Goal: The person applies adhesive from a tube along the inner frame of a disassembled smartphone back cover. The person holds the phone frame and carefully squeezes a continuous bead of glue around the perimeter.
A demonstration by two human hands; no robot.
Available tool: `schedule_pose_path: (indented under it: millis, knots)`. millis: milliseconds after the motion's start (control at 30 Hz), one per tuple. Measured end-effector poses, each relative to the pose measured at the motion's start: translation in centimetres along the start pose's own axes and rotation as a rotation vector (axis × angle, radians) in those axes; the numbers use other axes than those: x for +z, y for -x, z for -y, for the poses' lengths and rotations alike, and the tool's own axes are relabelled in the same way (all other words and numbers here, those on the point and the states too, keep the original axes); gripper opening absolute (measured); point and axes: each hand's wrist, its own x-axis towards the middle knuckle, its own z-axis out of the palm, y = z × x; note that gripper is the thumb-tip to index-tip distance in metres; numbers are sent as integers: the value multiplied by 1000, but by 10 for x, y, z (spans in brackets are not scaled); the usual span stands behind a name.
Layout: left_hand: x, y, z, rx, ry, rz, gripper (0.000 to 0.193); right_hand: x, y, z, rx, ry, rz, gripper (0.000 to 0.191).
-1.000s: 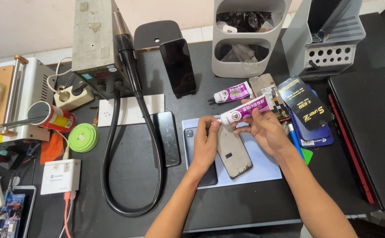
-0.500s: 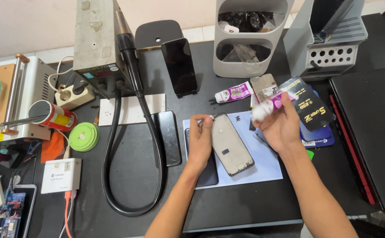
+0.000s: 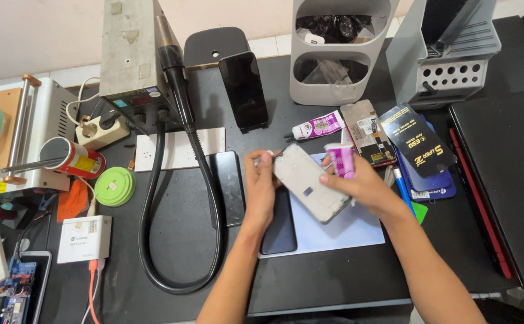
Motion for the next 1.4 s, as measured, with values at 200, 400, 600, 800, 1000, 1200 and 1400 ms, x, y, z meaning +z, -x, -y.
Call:
schedule_pose_path:
  millis: [200,400,600,800,1000,1200,1400]
  knots:
    - [-8,-1,-22,425,-714,-179,19,-15,-4,-1,-1,-194,-135,41]
    - [-9,-13,-22,722,-1089,-143,10,-19,-9,-6,6,-371,-193,37]
    - [-12,-15,-19,755,-1199,-118,17,-20,-6,1,-27,-378,-232,35]
    - [-2,21,-18,533,-1401,-89,51,-20,-4,8,-54,-434,-270,36]
    - [4,30,-11,428,-1537,-3,47,-21,-5,0,-56,-439,-246,36]
    - [-1,31,-6,547,-1526,21,41,-21,-1,-3,11,-379,-69,38]
    - [-3,24,-15,337,-459,225,49,-17,3,3,74,-352,-77,34]
